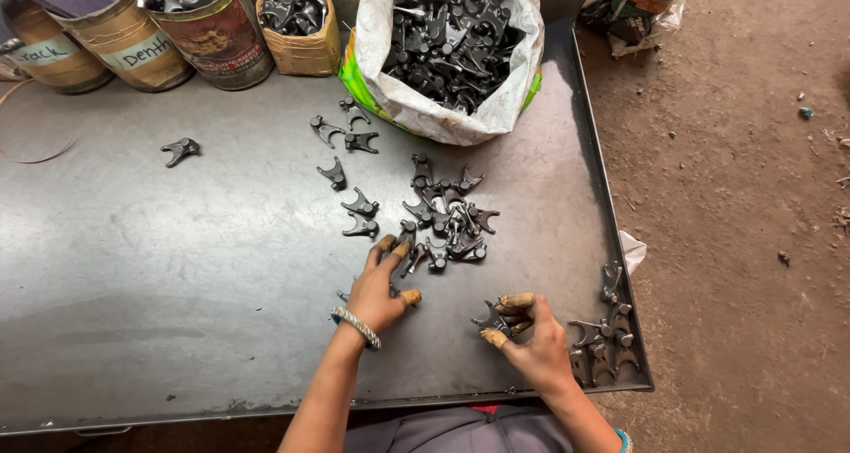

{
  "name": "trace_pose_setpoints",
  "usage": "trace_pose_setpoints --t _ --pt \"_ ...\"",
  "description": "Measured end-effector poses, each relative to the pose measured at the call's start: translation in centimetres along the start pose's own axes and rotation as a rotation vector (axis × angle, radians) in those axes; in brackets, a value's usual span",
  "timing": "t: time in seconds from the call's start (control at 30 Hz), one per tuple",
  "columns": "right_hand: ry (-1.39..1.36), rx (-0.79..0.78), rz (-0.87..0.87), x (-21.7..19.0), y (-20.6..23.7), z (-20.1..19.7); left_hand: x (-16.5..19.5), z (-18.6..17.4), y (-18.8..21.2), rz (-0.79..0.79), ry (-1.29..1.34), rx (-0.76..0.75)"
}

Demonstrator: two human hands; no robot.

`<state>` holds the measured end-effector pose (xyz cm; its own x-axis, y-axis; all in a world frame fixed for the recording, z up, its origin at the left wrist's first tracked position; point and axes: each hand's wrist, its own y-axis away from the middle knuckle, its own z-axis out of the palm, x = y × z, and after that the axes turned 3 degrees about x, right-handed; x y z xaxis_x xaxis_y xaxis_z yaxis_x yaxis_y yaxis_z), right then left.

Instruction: The person sorts small dark metal parts on a metal table, picking them up one by one and placing them into a white sack. The hands repeatedly reach into a pile, separate individual pieces, and transfer them into the sack.

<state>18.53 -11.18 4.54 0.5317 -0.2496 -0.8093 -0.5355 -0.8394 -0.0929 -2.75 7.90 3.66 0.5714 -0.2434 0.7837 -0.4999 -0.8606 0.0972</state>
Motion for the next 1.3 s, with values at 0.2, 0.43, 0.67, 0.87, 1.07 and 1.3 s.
trace_pose_setpoints --t 0.2,0.43,0.67,0.87,1.07,1.3 --pt "-0.044 0.022 0.058 -0.6 -0.4 -1.1 -0.1 -0.6 3.4 0.117 0.208 0.193" --pt "0.008 0.149 0.075 -2.0 -1.3 -5.2 -2.2 -3.6 6.0 -0.291 0.008 0.246" --pt "0.166 0.558 0.291 2.5 -2.6 -15.4 -3.7 -4.5 7.2 -0.368 -0.215 0.139" --pt "0.279 0.396 0.57 11.9 0.4 -16.1 -4.3 -3.5 6.1 -0.311 -0.223 0.028" --pt "-0.092 0.214 1.086 12.5 5.1 -9.4 -5.2 -1.9 5.2 -0.279 -0.365 -0.02" --pt "0.148 0.302 1.058 12.3 5.2 -9.6 -4.0 -2.1 5.0 -0.494 -0.198 -0.073"
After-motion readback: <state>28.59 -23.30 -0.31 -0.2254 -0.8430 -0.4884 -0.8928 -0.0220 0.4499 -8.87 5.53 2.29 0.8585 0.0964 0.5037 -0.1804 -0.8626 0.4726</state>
